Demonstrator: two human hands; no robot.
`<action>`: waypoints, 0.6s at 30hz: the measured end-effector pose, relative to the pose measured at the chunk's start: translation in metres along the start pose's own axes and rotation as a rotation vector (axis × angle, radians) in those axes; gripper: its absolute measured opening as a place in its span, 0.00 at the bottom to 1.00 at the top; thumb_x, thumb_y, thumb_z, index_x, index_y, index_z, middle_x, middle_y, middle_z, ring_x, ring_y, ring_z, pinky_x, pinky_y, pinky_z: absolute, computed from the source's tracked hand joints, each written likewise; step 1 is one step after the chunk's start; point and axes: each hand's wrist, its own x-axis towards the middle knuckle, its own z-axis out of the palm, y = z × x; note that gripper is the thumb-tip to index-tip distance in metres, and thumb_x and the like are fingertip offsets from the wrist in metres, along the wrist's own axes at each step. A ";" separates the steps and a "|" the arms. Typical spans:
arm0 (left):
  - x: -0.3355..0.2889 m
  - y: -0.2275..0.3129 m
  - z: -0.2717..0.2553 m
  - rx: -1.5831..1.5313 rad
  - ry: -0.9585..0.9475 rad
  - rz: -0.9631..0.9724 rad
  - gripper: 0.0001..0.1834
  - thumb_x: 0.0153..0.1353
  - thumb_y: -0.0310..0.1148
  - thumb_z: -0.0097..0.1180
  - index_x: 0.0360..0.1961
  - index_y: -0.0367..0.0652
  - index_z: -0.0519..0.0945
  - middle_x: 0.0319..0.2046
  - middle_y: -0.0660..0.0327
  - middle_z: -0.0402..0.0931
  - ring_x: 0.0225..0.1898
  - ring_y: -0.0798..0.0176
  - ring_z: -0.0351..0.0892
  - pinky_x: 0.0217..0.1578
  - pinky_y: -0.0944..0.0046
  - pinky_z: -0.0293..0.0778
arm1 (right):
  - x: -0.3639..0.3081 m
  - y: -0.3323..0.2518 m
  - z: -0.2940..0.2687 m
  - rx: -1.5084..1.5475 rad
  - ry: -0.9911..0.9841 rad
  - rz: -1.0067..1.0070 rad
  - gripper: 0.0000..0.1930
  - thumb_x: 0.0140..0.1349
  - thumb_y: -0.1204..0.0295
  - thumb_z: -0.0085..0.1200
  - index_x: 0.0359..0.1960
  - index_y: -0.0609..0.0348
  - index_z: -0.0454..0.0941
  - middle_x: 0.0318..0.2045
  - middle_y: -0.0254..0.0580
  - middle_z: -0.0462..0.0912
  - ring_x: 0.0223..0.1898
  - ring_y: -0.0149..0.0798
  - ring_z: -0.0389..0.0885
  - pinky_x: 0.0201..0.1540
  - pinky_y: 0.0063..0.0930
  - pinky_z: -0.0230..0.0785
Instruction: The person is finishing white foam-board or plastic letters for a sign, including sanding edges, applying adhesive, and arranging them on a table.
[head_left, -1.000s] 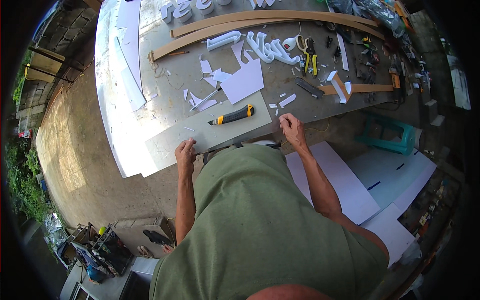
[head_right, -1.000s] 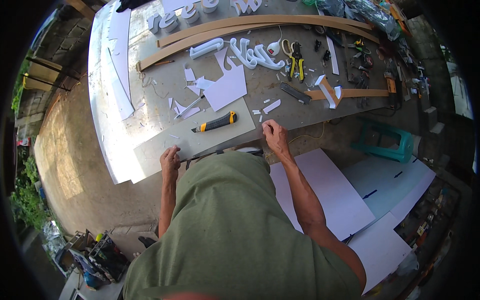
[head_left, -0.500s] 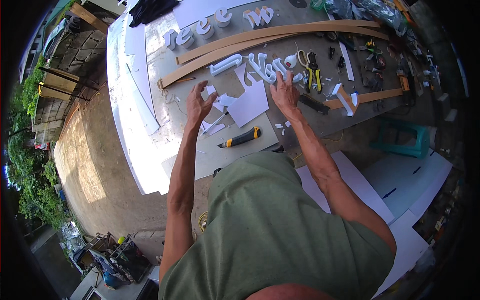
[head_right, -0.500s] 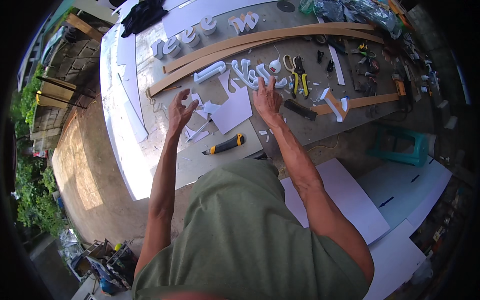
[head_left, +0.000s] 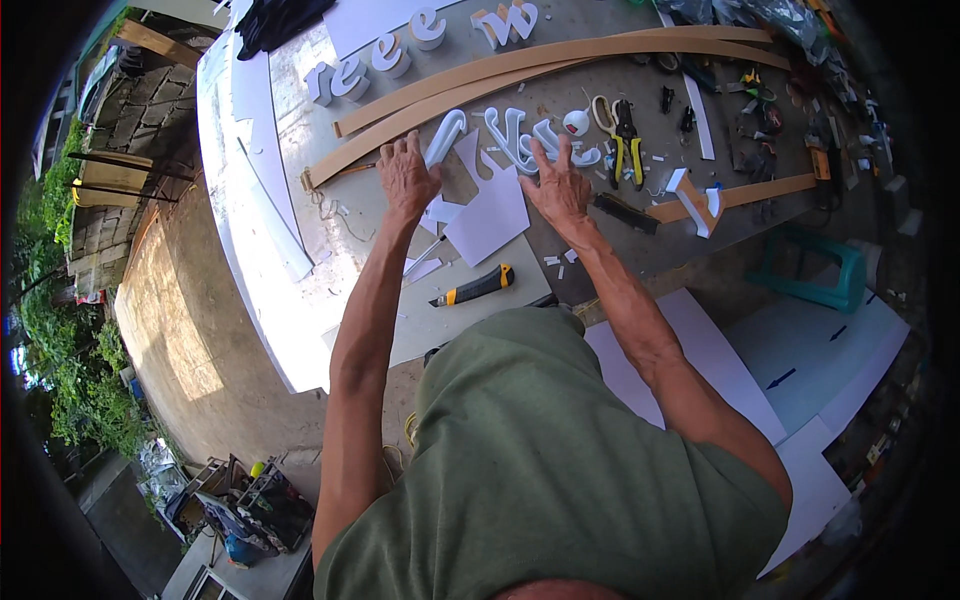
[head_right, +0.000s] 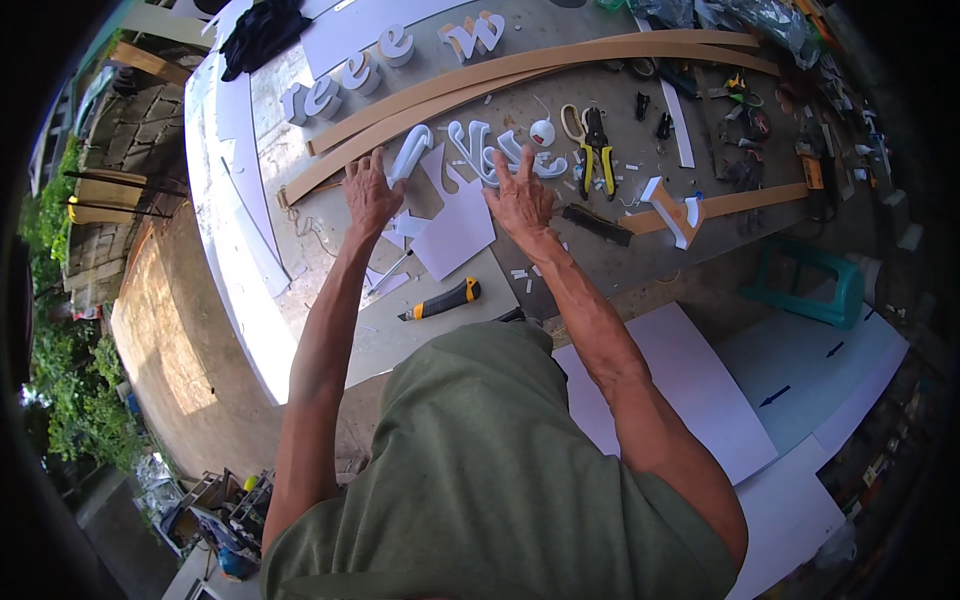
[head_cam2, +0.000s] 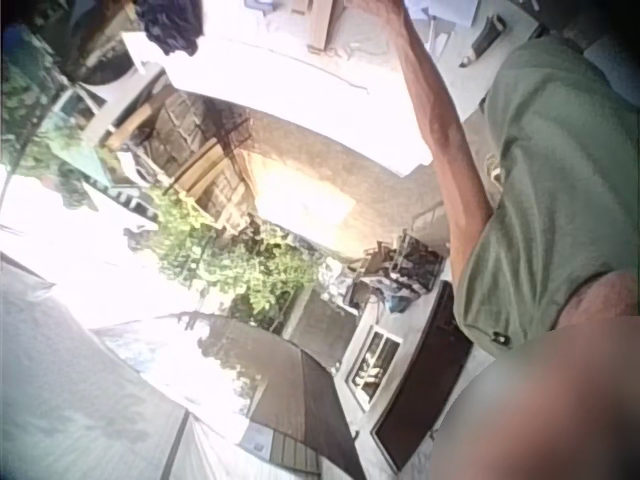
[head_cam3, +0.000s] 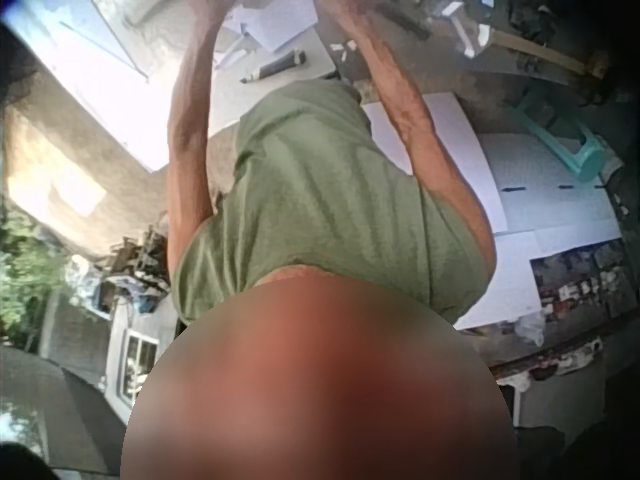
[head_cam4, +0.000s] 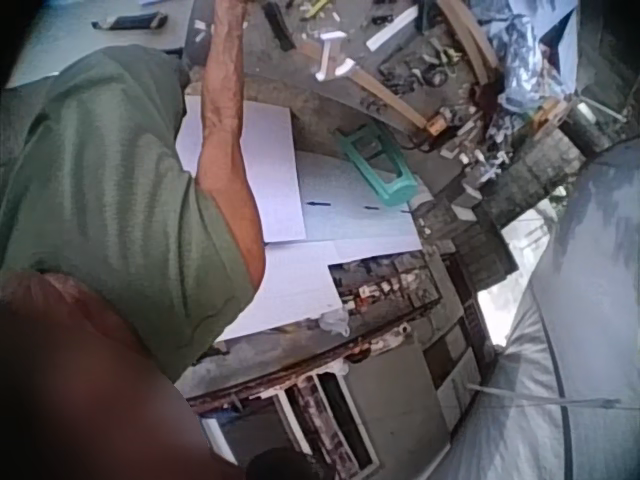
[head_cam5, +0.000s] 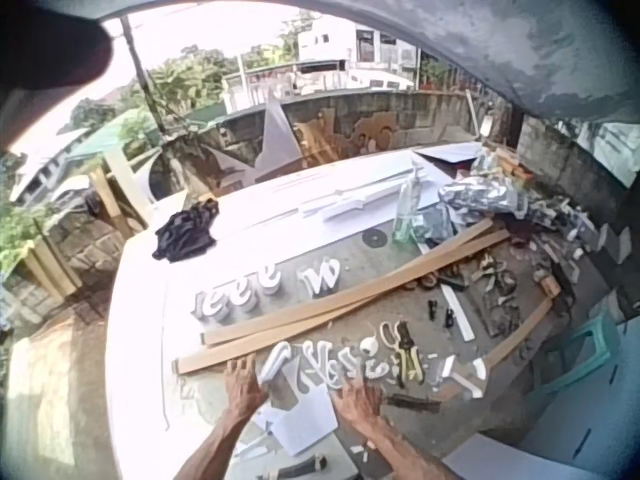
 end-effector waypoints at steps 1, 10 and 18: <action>0.001 0.002 0.000 0.023 -0.033 -0.014 0.34 0.47 0.39 0.69 0.56 0.41 0.74 0.51 0.54 0.74 0.56 0.49 0.68 0.53 0.49 0.66 | 0.003 0.001 0.002 0.001 -0.006 0.002 0.31 0.51 0.61 0.67 0.56 0.48 0.69 0.53 0.51 0.63 0.39 0.55 0.83 0.31 0.45 0.79; -0.033 -0.002 0.014 -0.226 0.042 -0.128 0.18 0.53 0.37 0.64 0.41 0.37 0.79 0.41 0.50 0.77 0.43 0.46 0.77 0.44 0.51 0.74 | 0.015 0.000 0.018 -0.114 -0.007 0.027 0.30 0.55 0.53 0.64 0.55 0.53 0.71 0.54 0.61 0.66 0.32 0.56 0.85 0.31 0.48 0.76; -0.114 -0.015 -0.019 -0.484 0.245 -0.281 0.18 0.56 0.37 0.65 0.40 0.32 0.79 0.32 0.50 0.78 0.30 0.50 0.79 0.34 0.56 0.75 | 0.017 -0.018 -0.002 -0.144 -0.054 0.032 0.21 0.53 0.55 0.64 0.36 0.62 0.80 0.43 0.53 0.71 0.33 0.57 0.84 0.34 0.49 0.78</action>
